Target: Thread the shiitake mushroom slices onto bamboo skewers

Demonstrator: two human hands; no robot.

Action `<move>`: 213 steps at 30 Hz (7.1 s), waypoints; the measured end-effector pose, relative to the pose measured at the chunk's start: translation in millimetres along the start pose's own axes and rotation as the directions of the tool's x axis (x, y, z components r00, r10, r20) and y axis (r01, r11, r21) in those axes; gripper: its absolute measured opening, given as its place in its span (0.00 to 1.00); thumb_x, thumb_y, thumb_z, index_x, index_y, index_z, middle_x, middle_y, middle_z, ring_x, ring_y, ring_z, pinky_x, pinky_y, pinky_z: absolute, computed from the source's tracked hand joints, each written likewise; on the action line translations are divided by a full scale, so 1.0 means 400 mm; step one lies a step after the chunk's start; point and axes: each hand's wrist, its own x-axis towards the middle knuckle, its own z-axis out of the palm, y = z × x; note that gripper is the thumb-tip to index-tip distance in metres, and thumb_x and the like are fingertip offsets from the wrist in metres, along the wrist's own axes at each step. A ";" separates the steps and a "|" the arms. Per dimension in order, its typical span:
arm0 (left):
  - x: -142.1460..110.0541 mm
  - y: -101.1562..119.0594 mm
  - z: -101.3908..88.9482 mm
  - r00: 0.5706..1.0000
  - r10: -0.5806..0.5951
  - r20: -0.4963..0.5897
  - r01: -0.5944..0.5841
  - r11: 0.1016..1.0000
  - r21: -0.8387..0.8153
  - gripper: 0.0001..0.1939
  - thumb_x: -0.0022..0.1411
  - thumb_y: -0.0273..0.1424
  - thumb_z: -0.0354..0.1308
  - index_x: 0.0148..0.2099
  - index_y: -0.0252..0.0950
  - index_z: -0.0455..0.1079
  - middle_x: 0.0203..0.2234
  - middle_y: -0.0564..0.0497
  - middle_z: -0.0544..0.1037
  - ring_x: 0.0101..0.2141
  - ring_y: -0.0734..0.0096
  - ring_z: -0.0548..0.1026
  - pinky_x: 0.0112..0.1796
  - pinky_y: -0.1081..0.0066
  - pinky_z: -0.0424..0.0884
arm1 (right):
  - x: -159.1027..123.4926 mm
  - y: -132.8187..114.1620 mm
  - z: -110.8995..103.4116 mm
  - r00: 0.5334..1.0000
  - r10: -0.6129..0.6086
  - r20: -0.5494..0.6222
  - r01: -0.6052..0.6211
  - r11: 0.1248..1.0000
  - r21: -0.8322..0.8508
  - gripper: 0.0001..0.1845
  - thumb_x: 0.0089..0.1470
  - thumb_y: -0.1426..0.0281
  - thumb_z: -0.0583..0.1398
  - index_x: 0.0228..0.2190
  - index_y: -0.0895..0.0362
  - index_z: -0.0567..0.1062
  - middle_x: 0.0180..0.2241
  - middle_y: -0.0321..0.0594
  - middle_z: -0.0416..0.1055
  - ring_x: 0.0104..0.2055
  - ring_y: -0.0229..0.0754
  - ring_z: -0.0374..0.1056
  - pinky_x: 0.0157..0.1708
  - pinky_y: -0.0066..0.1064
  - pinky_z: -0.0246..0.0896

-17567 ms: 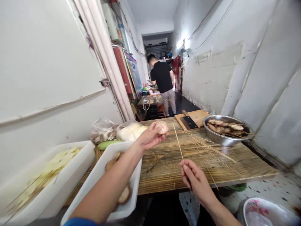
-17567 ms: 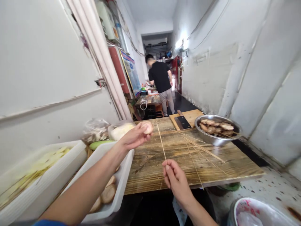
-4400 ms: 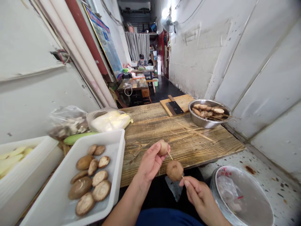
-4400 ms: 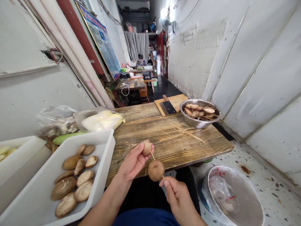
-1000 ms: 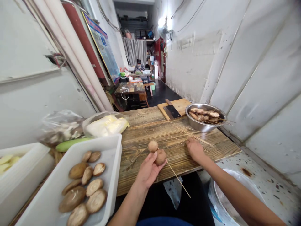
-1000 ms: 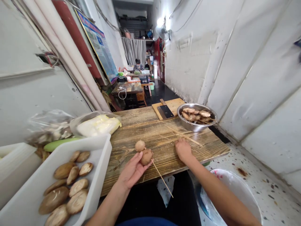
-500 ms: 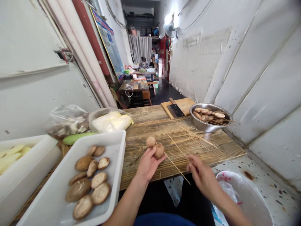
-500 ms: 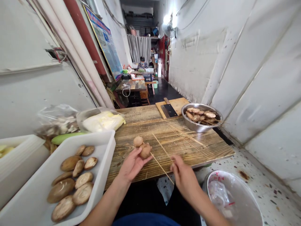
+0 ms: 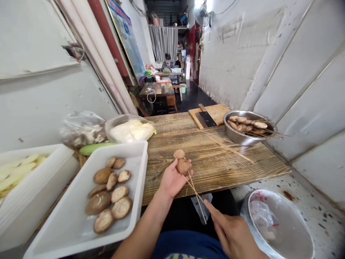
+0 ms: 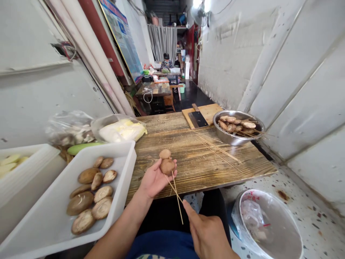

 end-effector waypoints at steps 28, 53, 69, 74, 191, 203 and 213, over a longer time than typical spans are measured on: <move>0.005 -0.027 0.025 0.978 0.182 -0.103 -0.195 0.973 -0.126 0.10 0.62 0.26 0.46 0.37 0.28 0.67 0.35 0.40 0.73 0.36 0.64 0.75 0.39 0.64 0.74 | -0.016 -0.010 0.012 0.991 -0.060 -0.123 0.071 0.994 0.087 0.28 0.59 0.80 0.46 0.60 0.64 0.52 0.19 0.30 0.66 0.15 0.32 0.62 0.18 0.21 0.55; 0.008 -0.028 0.032 0.943 0.301 -0.140 -0.321 0.935 -0.150 0.11 0.65 0.27 0.44 0.36 0.31 0.67 0.33 0.44 0.73 0.35 0.69 0.74 0.39 0.66 0.75 | 0.052 -0.046 0.017 0.948 -0.141 -0.286 0.073 0.969 -0.236 0.17 0.62 0.76 0.47 0.45 0.66 0.72 0.19 0.36 0.69 0.17 0.35 0.66 0.18 0.26 0.57; 0.009 -0.031 0.034 0.945 0.293 -0.148 -0.315 0.935 -0.162 0.11 0.65 0.28 0.45 0.35 0.31 0.67 0.33 0.44 0.73 0.35 0.69 0.74 0.40 0.66 0.74 | 0.055 -0.046 0.011 0.943 -0.159 -0.294 0.079 0.961 -0.266 0.17 0.64 0.74 0.45 0.44 0.65 0.72 0.18 0.35 0.69 0.16 0.33 0.64 0.17 0.25 0.55; 0.007 -0.032 0.032 0.945 0.293 -0.144 -0.315 0.936 -0.161 0.10 0.64 0.27 0.45 0.35 0.30 0.67 0.32 0.44 0.73 0.35 0.69 0.74 0.39 0.66 0.75 | 0.052 -0.045 0.012 0.948 -0.155 -0.277 0.081 0.961 -0.263 0.17 0.63 0.75 0.46 0.44 0.65 0.72 0.18 0.35 0.69 0.16 0.34 0.65 0.17 0.25 0.57; -0.075 -0.064 0.094 0.865 0.501 -0.040 -0.485 0.853 0.191 0.17 0.61 0.44 0.49 0.40 0.35 0.67 0.28 0.52 0.68 0.24 0.77 0.64 0.27 0.74 0.63 | 0.091 -0.096 0.010 0.864 -0.330 -0.381 0.172 0.903 -0.394 0.14 0.58 0.81 0.47 0.40 0.69 0.70 0.14 0.32 0.66 0.11 0.34 0.57 0.13 0.30 0.48; -0.086 -0.079 0.095 0.888 0.460 -0.020 -0.449 0.876 0.178 0.17 0.62 0.44 0.49 0.39 0.35 0.67 0.27 0.52 0.68 0.24 0.76 0.65 0.28 0.74 0.62 | 0.116 -0.117 0.025 0.861 -0.291 -0.417 0.115 0.911 -0.396 0.13 0.58 0.81 0.45 0.38 0.68 0.68 0.13 0.34 0.66 0.10 0.34 0.57 0.14 0.29 0.47; -0.089 -0.068 0.091 0.893 0.449 0.014 -0.446 0.883 0.142 0.21 0.61 0.47 0.48 0.44 0.35 0.68 0.30 0.50 0.68 0.25 0.76 0.65 0.28 0.74 0.63 | 0.139 -0.109 0.015 0.900 -0.147 -0.409 0.051 0.970 -0.237 0.17 0.62 0.75 0.49 0.21 0.56 0.65 0.14 0.33 0.64 0.13 0.35 0.60 0.18 0.30 0.47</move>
